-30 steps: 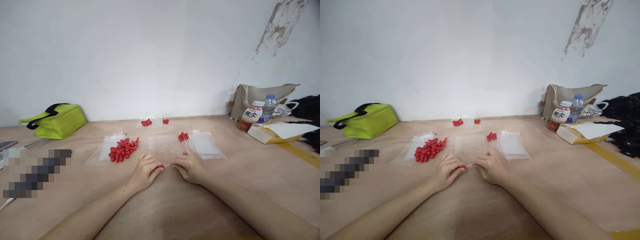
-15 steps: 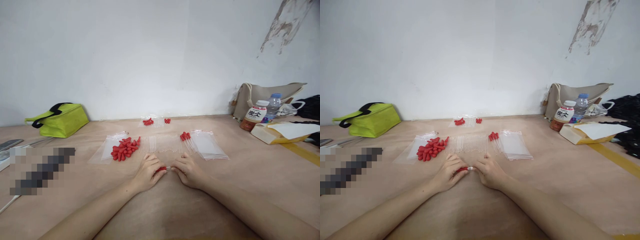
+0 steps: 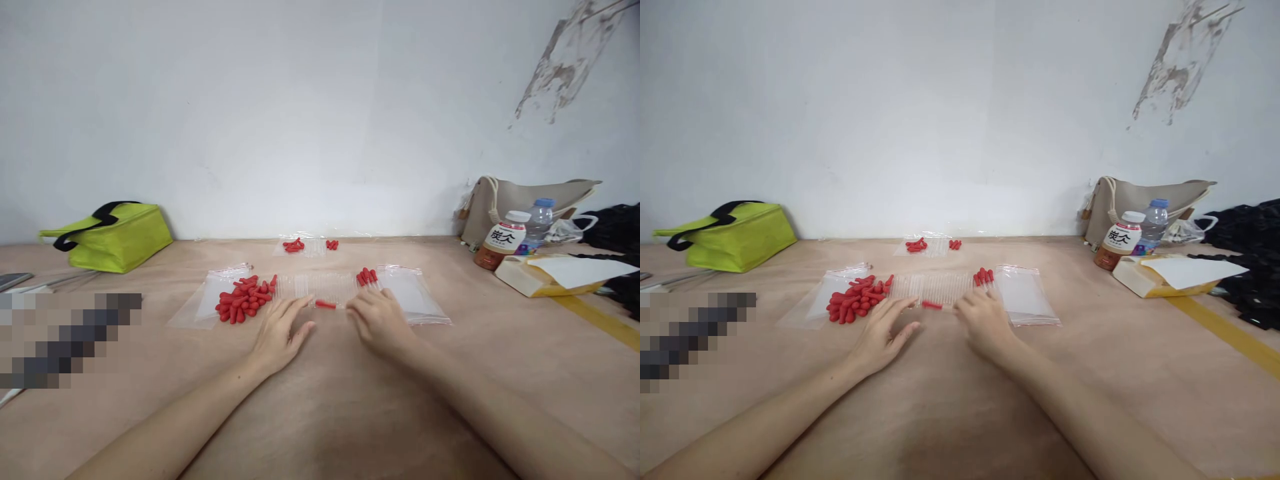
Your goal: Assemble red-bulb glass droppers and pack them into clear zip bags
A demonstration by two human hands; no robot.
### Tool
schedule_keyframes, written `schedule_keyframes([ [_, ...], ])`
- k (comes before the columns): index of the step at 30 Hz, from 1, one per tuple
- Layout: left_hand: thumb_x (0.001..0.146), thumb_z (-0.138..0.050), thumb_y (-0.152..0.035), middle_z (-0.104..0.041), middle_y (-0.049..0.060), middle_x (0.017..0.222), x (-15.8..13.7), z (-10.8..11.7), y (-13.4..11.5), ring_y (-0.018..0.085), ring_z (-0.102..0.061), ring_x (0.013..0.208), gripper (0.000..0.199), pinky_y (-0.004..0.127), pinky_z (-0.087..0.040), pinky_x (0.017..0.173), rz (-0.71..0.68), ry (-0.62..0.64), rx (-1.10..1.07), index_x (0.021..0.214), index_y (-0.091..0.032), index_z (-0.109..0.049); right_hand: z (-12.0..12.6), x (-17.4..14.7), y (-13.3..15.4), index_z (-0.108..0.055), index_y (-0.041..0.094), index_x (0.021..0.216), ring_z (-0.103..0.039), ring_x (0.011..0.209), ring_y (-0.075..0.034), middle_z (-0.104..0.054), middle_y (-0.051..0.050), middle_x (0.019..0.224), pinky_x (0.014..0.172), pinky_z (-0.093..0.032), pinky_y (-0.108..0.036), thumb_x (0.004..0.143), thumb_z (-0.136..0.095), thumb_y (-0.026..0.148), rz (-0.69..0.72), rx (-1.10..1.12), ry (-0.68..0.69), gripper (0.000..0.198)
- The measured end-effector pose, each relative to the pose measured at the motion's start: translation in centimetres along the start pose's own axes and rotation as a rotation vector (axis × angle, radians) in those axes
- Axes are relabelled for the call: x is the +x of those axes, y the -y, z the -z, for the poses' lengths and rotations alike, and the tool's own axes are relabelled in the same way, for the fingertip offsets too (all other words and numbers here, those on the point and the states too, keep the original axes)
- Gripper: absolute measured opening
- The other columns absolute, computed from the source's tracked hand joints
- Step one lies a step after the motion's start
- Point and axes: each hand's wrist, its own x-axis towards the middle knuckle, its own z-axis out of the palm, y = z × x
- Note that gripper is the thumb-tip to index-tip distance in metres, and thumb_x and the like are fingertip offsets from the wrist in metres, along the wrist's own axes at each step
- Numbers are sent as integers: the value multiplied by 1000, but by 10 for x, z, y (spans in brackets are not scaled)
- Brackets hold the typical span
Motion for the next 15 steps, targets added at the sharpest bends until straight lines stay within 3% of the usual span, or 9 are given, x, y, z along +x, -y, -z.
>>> schedule_keyframes([
  [2,83,-49,-27,-58,7,100,-1,-3,4,20,-50,92,33,35,-37,81,29,-4,3,115,-21,-48,-1,5,-22,-61,19,78,-54,79,-17,-64,-4,82,69,-31,-29,81,-46,23,-285,69,-42,16],
  [4,83,-49,-26,-59,5,92,-1,-5,6,20,-51,87,21,35,-39,78,15,57,8,102,-21,-56,-3,9,-47,-61,19,79,-56,71,-16,-65,-3,78,62,-33,-26,81,-44,28,-564,139,-40,20],
  [6,83,-48,-25,-59,4,85,0,-7,6,19,-51,81,14,34,-39,74,-12,131,8,87,-20,-60,-7,11,-67,-62,19,80,-58,71,-17,-66,-4,78,60,-34,-25,79,-45,30,-727,159,-15,20],
  [9,83,-47,-23,-59,3,79,2,-8,5,18,-51,76,14,33,-39,71,-24,186,-3,78,-20,-61,-13,12,-80,-62,18,85,-59,74,-18,-66,-5,81,60,-35,-24,77,-47,32,-795,147,-4,22],
  [15,82,-48,-24,-61,3,78,2,-8,3,18,-51,77,14,33,-38,73,-17,171,-9,79,-20,-61,-17,15,-65,-59,20,90,-60,76,-21,-66,-4,76,60,-34,-27,76,-50,40,-809,61,44,27],
])
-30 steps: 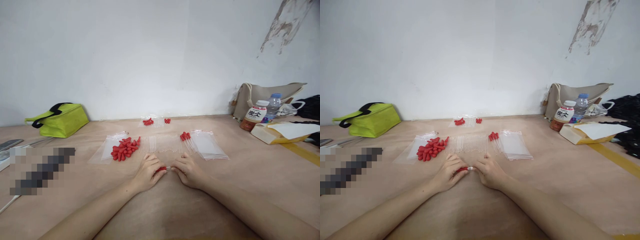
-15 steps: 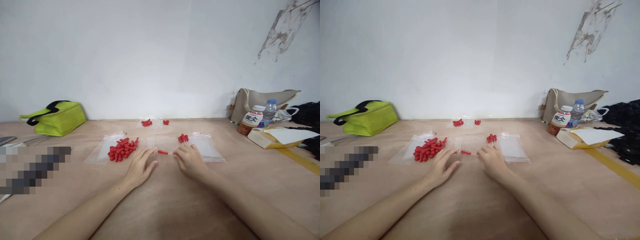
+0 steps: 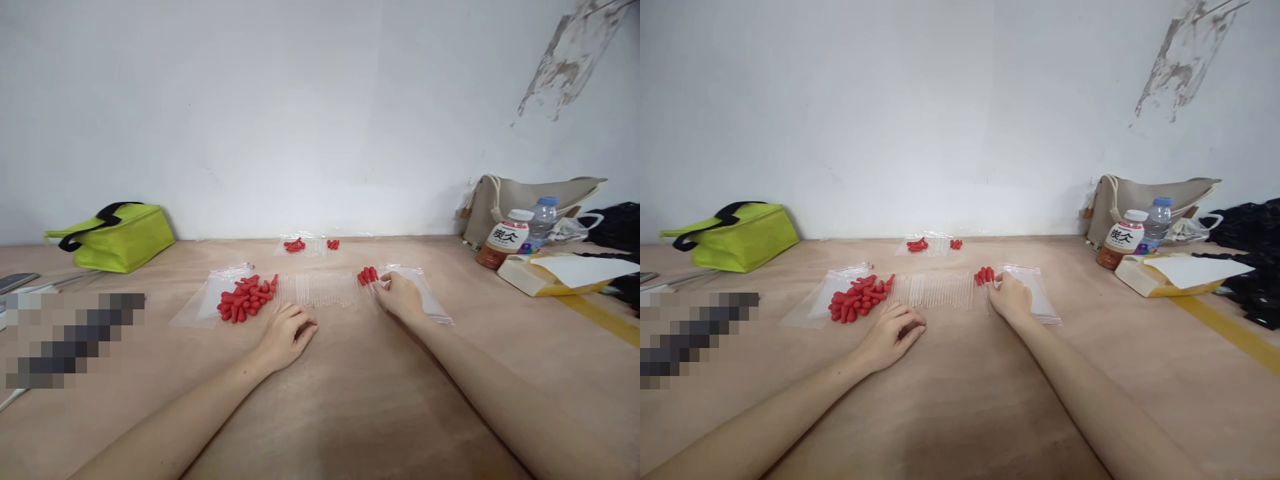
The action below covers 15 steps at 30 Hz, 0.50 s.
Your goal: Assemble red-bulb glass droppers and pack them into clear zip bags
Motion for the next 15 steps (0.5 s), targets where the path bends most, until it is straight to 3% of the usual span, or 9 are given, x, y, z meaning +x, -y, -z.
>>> schedule_keyframes([
  [3,82,-49,-24,-61,2,79,-1,0,-2,18,-51,78,13,33,-37,74,13,11,16,80,-20,-61,2,-5,4,-58,21,91,-60,76,-21,-65,-3,76,60,-34,-28,77,-48,43,27,-54,-27,28],
  [7,81,-50,-33,-60,3,83,4,9,2,21,-50,82,15,37,-35,75,113,-46,148,80,-21,-60,3,-10,12,-61,21,80,-59,75,-19,-65,-3,80,63,-34,-28,78,-46,37,166,-114,9,22],
  [11,82,-46,-39,-59,7,88,15,31,27,27,-48,89,23,42,-33,75,324,-139,383,78,-20,-58,1,-11,29,-63,20,73,-60,80,-22,-66,-6,81,69,-36,-32,78,-44,32,192,-205,108,23],
  [15,80,-48,-42,-58,13,91,31,47,58,33,-46,94,25,47,-32,77,482,-121,491,77,-19,-58,-5,-4,47,-65,17,73,-60,80,-26,-65,-12,80,68,-38,-36,74,-49,26,138,-248,181,18],
])
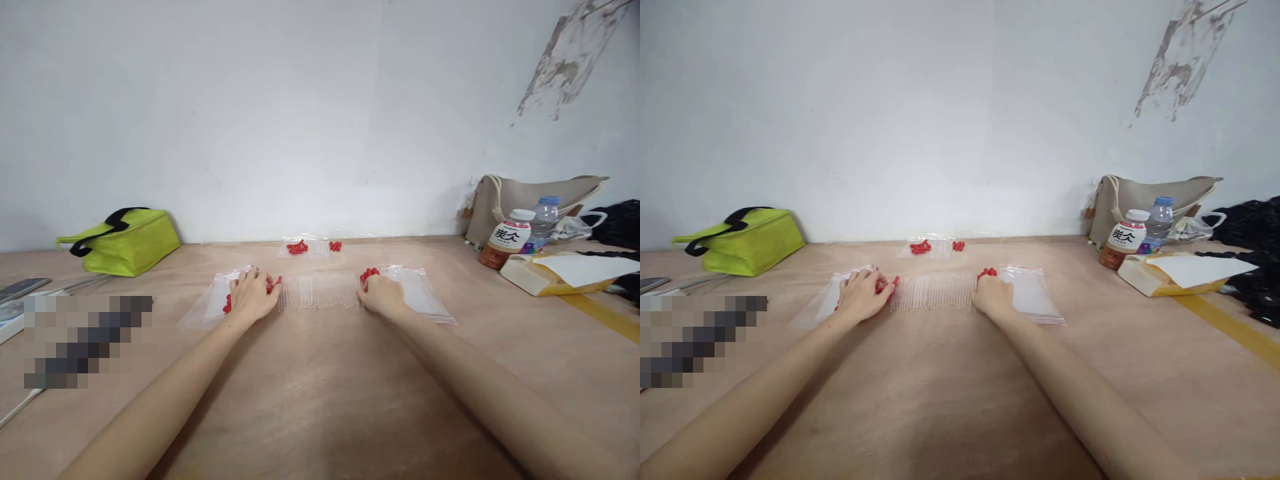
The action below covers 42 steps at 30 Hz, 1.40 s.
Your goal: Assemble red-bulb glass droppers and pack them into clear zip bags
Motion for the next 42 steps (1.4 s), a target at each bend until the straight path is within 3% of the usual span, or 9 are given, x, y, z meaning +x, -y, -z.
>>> schedule_keyframes([
  [6,70,-57,-44,-57,18,83,34,-21,5,37,-48,93,32,51,-31,75,83,48,41,59,-15,-55,0,16,14,-64,16,89,-60,84,-28,-64,-16,91,68,-39,-39,68,-52,17,-77,1,102,25],
  [10,67,-61,-38,-57,19,78,42,-31,1,38,-47,94,33,52,-30,76,94,57,44,51,-12,-49,-2,17,16,-65,16,84,-59,85,-29,-64,-15,85,72,-35,-46,65,-54,16,-99,0,112,22],
  [14,71,-57,-32,-56,18,77,42,-26,-4,37,-46,96,30,52,-29,78,62,18,13,51,-11,-48,-1,13,14,-64,15,78,-59,81,-30,-64,-15,79,73,-34,-47,69,-52,18,-75,19,62,16],
  [19,79,-49,-30,-59,10,81,25,-7,-22,28,-50,91,17,43,-36,78,-55,-34,-95,69,-16,-53,2,-4,2,-58,14,84,-57,86,-23,-63,-13,88,75,-36,-36,85,-35,24,92,94,-86,25],
  [22,84,-46,-29,-60,4,83,-5,-4,-36,20,-55,80,13,34,-42,73,-243,10,-379,84,-18,-52,-3,-23,-8,-53,16,88,-57,81,-18,-62,-8,84,73,-37,-30,89,-33,25,350,238,-195,22],
  [26,87,-43,-25,-61,5,97,-46,-11,-53,17,-55,88,19,32,-42,79,-391,61,-594,102,-19,-53,-14,-49,-17,-51,18,96,-57,74,-18,-63,-5,83,72,-35,-32,89,-36,21,624,396,-312,17],
  [31,88,-42,-25,-63,4,91,-60,-14,-60,17,-54,85,19,32,-39,78,-495,81,-572,96,-20,-59,-16,-64,-15,-52,19,94,-56,74,-16,-62,-4,82,72,-33,-32,89,-37,21,665,430,-332,16],
  [36,88,-43,-30,-64,2,80,-59,-11,-59,17,-53,80,20,34,-34,78,-535,73,-467,87,-20,-60,-15,-69,-13,-53,19,91,-54,65,-14,-63,-2,76,73,-31,-32,89,-38,20,700,414,-297,15],
  [42,87,-45,-29,-65,0,82,-59,-12,-59,16,-52,80,17,33,-32,78,-538,61,-481,87,-19,-59,-16,-72,-12,-53,18,87,-54,66,-12,-65,-2,81,72,-29,-31,88,-39,20,739,387,-281,14],
])
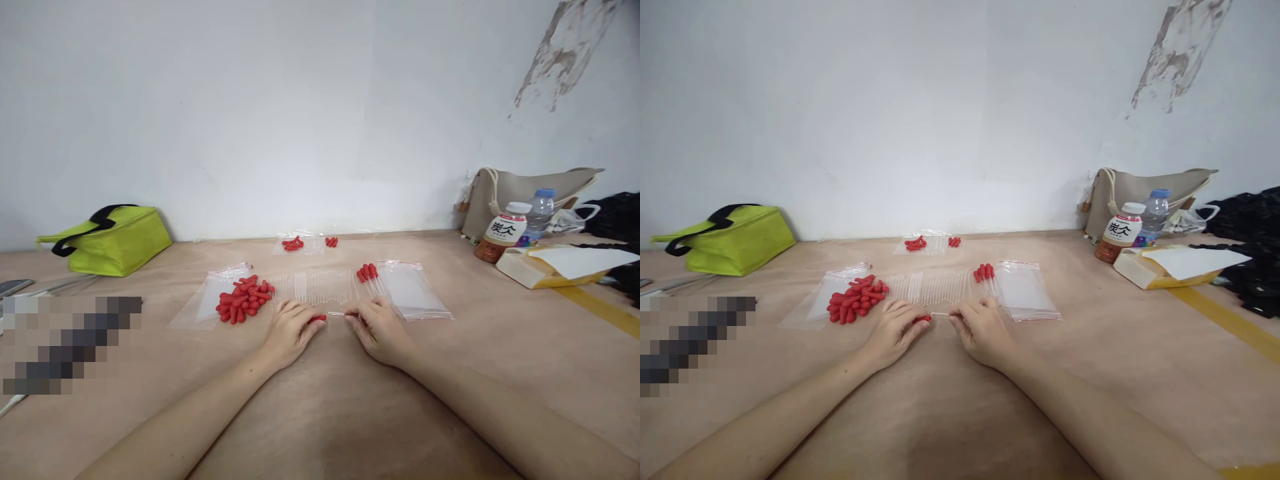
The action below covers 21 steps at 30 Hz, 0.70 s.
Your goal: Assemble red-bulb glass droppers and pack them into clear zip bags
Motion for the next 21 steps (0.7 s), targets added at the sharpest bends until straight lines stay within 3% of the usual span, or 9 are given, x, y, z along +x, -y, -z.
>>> schedule_keyframes([
  [11,86,-47,-25,-64,1,79,-2,1,-1,15,-53,77,14,33,-35,78,-81,-61,-52,87,-18,-59,2,1,1,-55,19,87,-55,71,-12,-65,-1,80,71,-29,-30,88,-40,20,46,44,53,14],
  [21,86,-47,-22,-63,2,75,-3,-2,2,15,-53,74,12,34,-36,81,-206,-14,-87,87,-18,-59,3,0,-5,-61,20,88,-56,70,-11,-66,-1,78,72,-27,-29,86,-45,20,124,35,44,15],
])
